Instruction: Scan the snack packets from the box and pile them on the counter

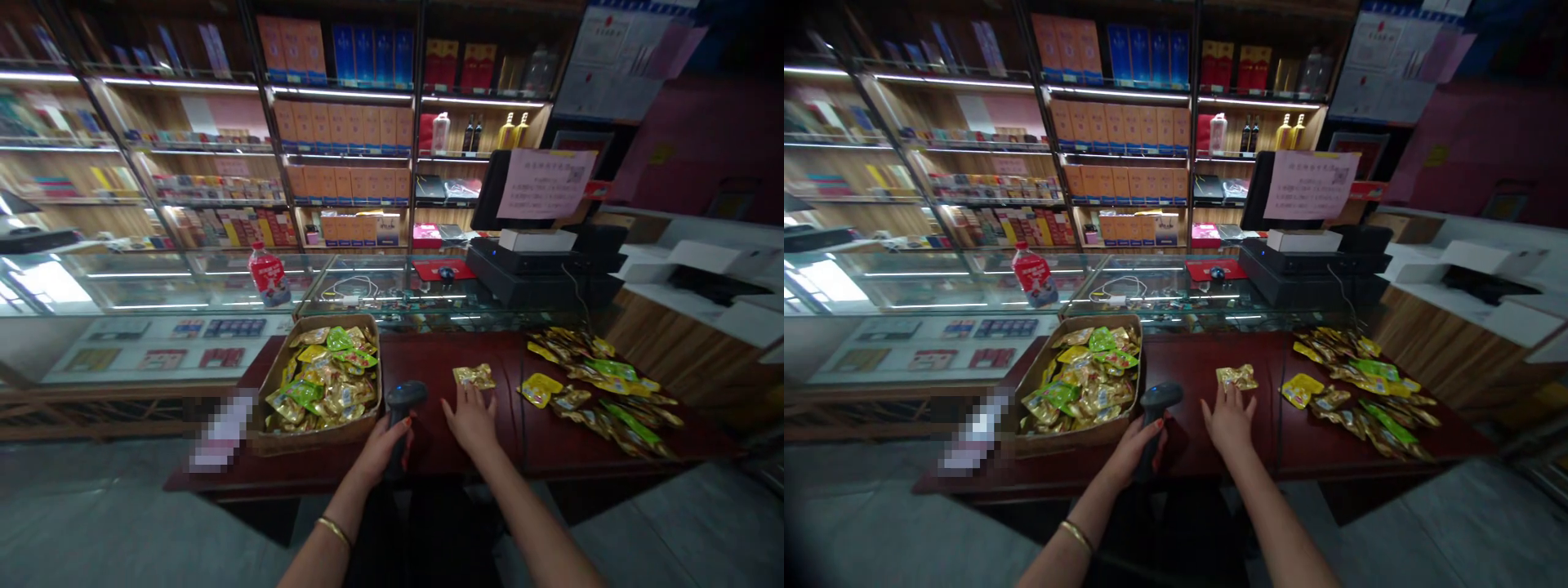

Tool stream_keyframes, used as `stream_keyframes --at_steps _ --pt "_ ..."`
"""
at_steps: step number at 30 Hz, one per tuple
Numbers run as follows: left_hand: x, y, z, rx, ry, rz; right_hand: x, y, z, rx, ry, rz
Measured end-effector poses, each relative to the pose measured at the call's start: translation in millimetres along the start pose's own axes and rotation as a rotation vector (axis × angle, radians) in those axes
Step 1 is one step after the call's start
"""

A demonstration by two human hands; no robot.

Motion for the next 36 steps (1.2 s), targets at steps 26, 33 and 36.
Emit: stream_keyframes --at_steps 26,33,36 --pt "12.4 -7.5 -5.9 -0.003 0.125 0.030 -18.4 -44.2 16.6 -0.024 -0.329 0.648" --pt "7.6 -2.7 -2.8 0.019 0.094 0.026 -17.0 -43.6 16.4 -0.027 -0.303 0.679" --pt "6.5 -1.2 -1.2 0.026 0.089 0.024 -17.6 -42.5 15.9 -0.021 -0.296 0.685"
Point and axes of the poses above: each hand's wrist, its own z-axis towards the middle knuckle, its own x-axis out of the palm, y = z × x, the point moved 7 cm from there along z, towards the middle knuckle, and after that the axes turned 8 degrees about y, right-handed, at the moved point
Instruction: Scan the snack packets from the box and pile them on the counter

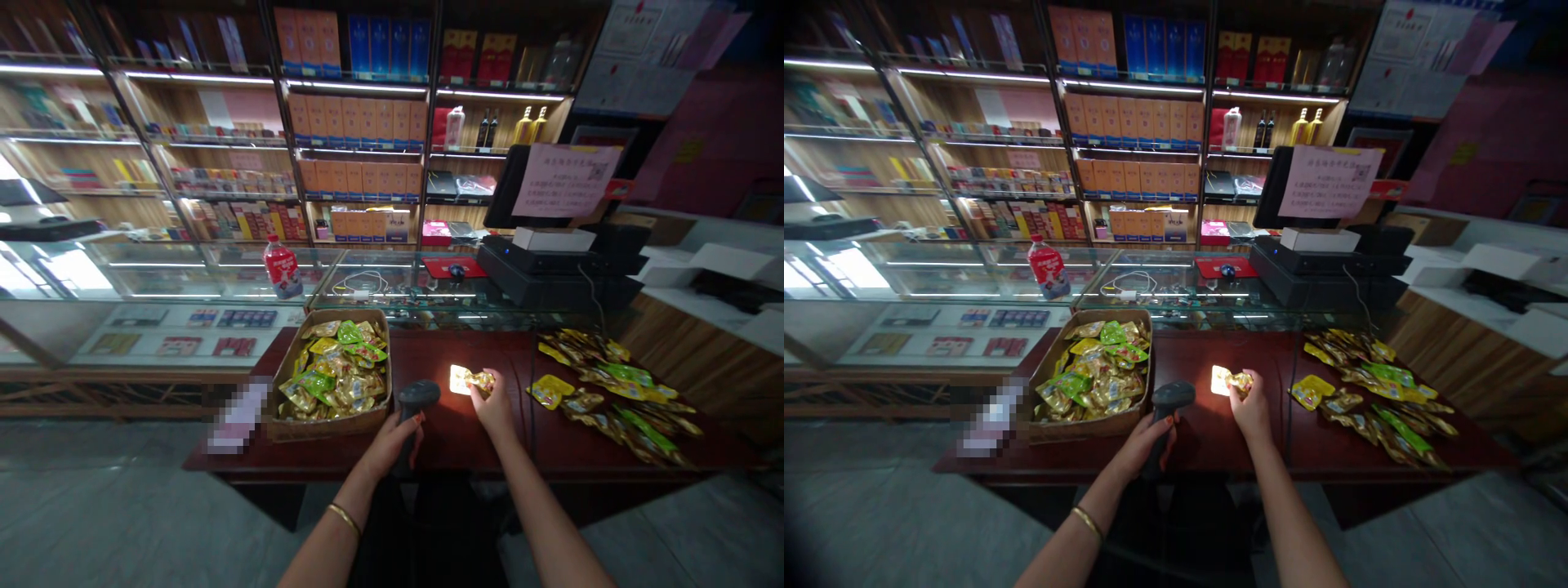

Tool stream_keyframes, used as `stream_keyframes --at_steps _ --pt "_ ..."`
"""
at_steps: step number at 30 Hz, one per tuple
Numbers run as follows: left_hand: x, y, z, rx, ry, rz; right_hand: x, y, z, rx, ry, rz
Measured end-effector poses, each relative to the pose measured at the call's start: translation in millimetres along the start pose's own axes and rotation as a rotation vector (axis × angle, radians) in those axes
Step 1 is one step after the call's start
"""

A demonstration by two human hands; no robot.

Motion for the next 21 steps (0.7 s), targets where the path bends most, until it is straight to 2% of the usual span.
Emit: stream_keyframes --at_steps 12,21 --pt "4.1 -3.5 1.1 -0.016 0.011 0.013 8.2 5.6 -4.1 -0.038 0.106 0.033" --pt "0.0 1.2 3.0 -0.019 0.022 0.032 10.4 3.9 -3.0 -0.032 0.115 0.049"
Point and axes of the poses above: each hand's wrist, its own z-axis towards the middle knuckle, its own x-axis out of the palm, y = z × x, the point moved 7 cm from there along z, towards the middle knuckle, and after that the axes turned 8 degrees about y, right-handed, at the moved point
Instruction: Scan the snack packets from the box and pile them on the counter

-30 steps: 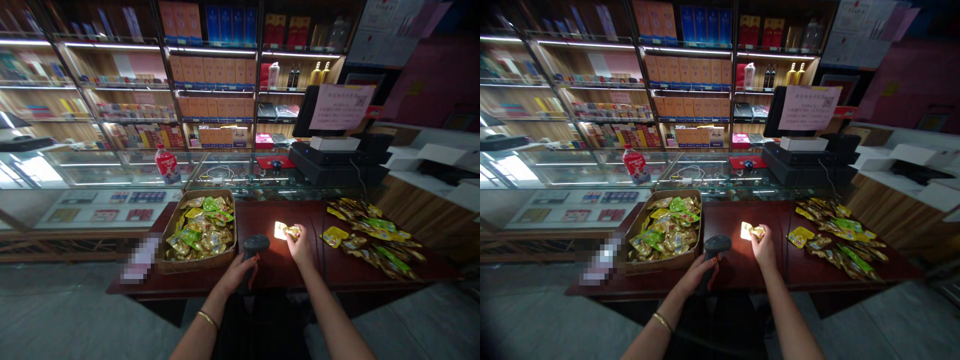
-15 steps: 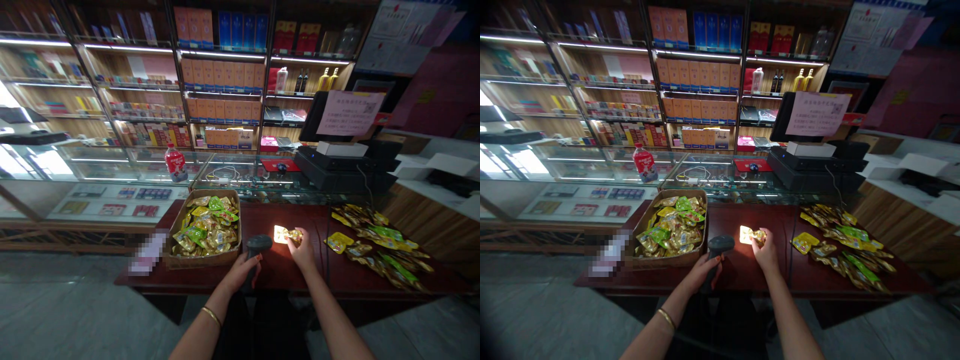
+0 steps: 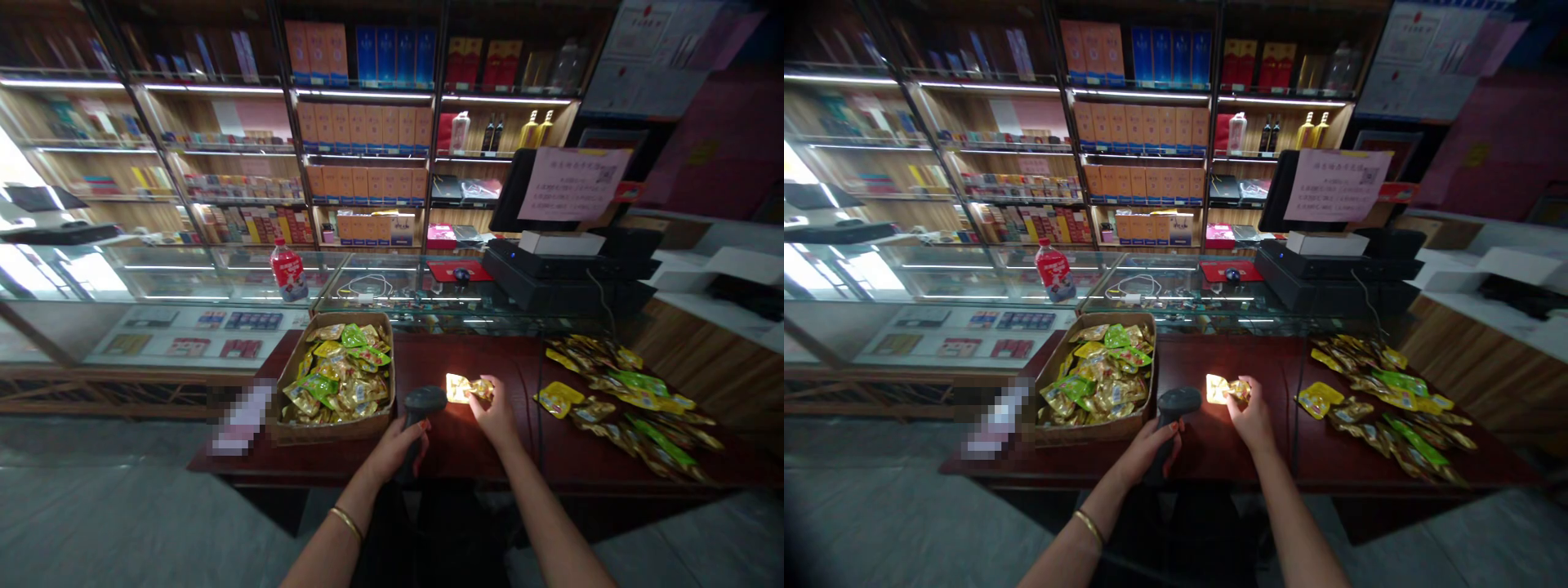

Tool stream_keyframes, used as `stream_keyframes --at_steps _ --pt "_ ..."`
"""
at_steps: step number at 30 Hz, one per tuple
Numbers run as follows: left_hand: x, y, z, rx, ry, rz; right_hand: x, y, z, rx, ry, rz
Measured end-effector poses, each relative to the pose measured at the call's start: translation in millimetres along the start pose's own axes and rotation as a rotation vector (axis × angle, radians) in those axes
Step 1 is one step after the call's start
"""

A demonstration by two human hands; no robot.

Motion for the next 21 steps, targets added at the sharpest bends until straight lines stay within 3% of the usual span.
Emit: stream_keyframes --at_steps 9,21 --pt "1.7 4.5 0.6 -0.051 0.016 0.007 -0.6 2.0 -2.3 0.029 0.008 0.016" --pt "-5.7 7.2 3.3 0.011 -0.095 -0.073 -10.4 -7.0 17.8 0.103 -0.036 0.100"
Point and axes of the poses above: each hand's wrist, its own z-axis towards the middle knuckle, its own x-axis out of the palm, y = z × x, the point moved 7 cm from there along z, towards the middle knuckle, and after that the axes turned 8 degrees about y, right-handed, at the moved point
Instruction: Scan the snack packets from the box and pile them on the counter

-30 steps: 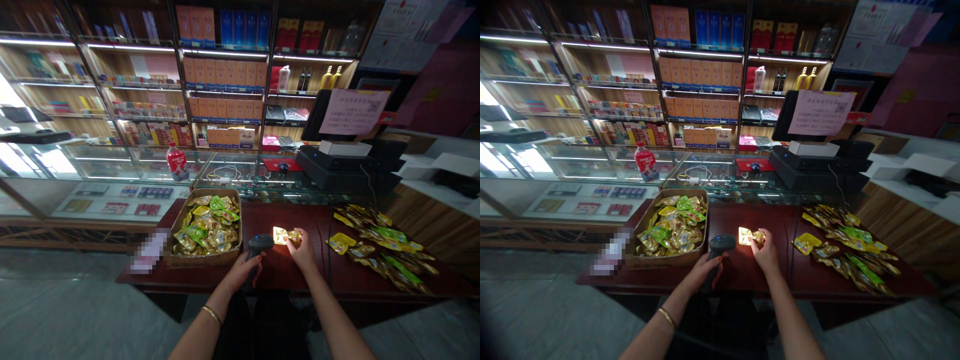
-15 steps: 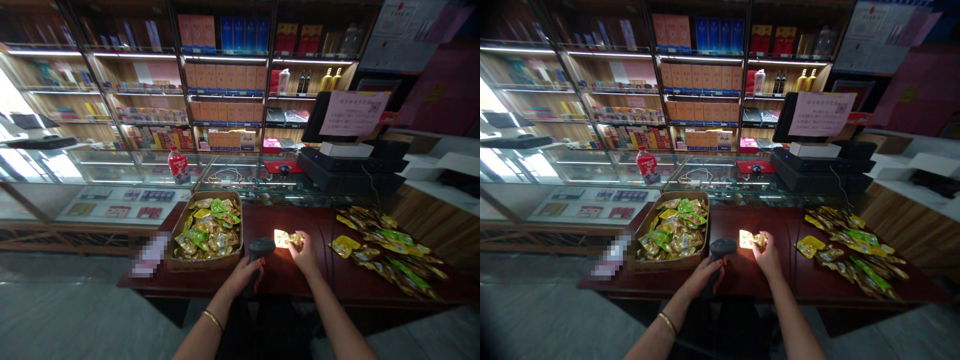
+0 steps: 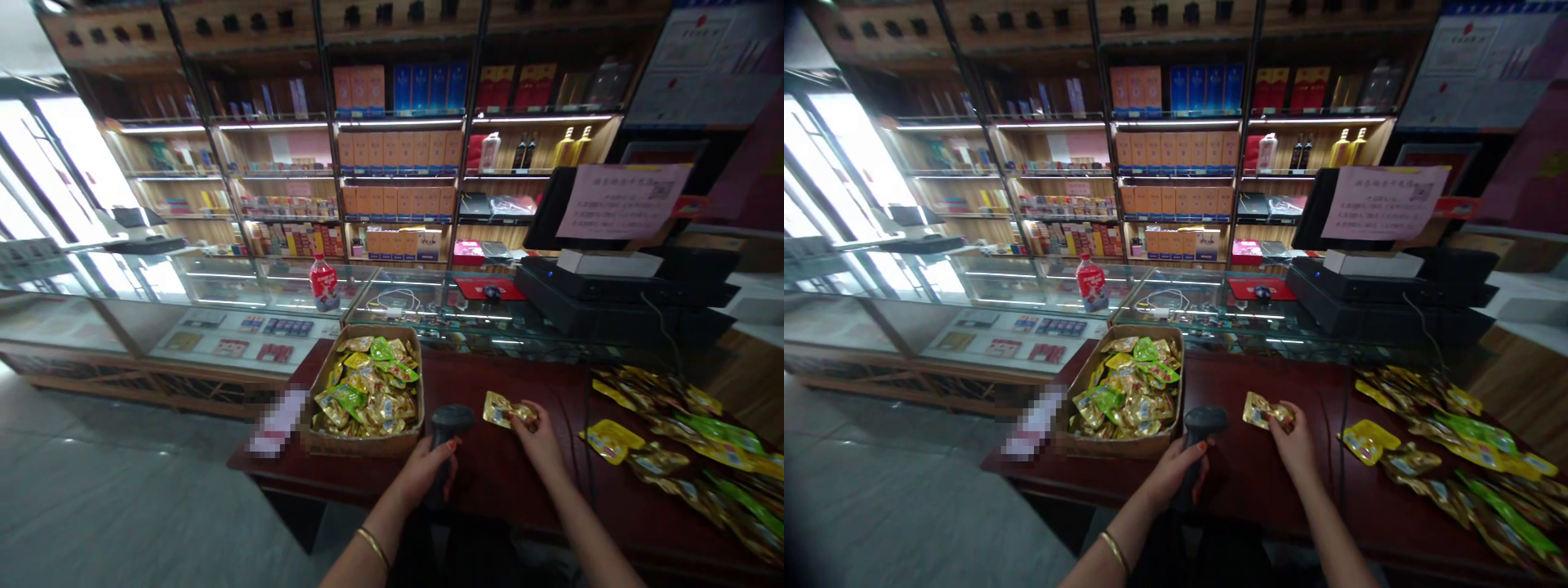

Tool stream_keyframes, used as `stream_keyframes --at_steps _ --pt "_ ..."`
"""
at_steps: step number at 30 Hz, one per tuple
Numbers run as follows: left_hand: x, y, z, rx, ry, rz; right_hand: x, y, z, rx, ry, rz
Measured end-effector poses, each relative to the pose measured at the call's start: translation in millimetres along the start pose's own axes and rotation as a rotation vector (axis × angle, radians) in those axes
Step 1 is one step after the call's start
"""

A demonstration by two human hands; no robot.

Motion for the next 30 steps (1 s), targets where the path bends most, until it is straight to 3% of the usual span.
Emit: stream_keyframes --at_steps 4,8,11,14,16,19,23,25,27,30 --pt "-1.4 3.7 -0.3 -0.016 -0.011 -0.045 28.5 57.3 18.9 -0.131 0.085 0.051" --pt "-3.6 7.6 0.0 -0.025 -0.016 -0.068 98.6 146.7 41.7 -0.337 0.228 0.019" --pt "-5.8 9.9 0.8 -0.018 -0.021 -0.069 157.6 198.0 59.9 -0.439 0.282 -0.042" --pt "-8.3 11.7 1.3 -0.022 -0.030 -0.052 199.0 214.4 73.7 -0.464 0.334 -0.093" --pt "-9.6 11.9 1.4 -0.025 -0.039 -0.046 202.8 200.0 78.4 -0.439 0.342 -0.122" --pt "-9.4 11.1 2.4 -0.033 -0.032 -0.052 164.0 142.4 74.0 -0.353 0.272 -0.192" --pt "-7.2 8.4 5.4 -0.049 0.000 -0.051 62.7 38.1 38.9 -0.132 0.064 -0.413" --pt "-7.6 5.6 6.3 -0.043 -0.013 -0.036 17.0 0.5 12.9 -0.037 -0.033 -0.544" --pt "-7.3 1.7 5.9 -0.026 -0.030 -0.026 -14.2 -20.3 -9.6 0.018 -0.102 -0.656" --pt "-4.7 -4.8 1.9 -0.004 -0.047 -0.020 -38.1 -29.0 -28.4 0.057 -0.181 -0.777"
Point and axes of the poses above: each hand's wrist, its own z-axis towards the middle knuckle, its own x-axis out of the palm, y = z × x, the point moved 7 cm from there along z, towards the middle knuckle, and after that the axes turned 8 degrees about y, right-handed, at the moved point
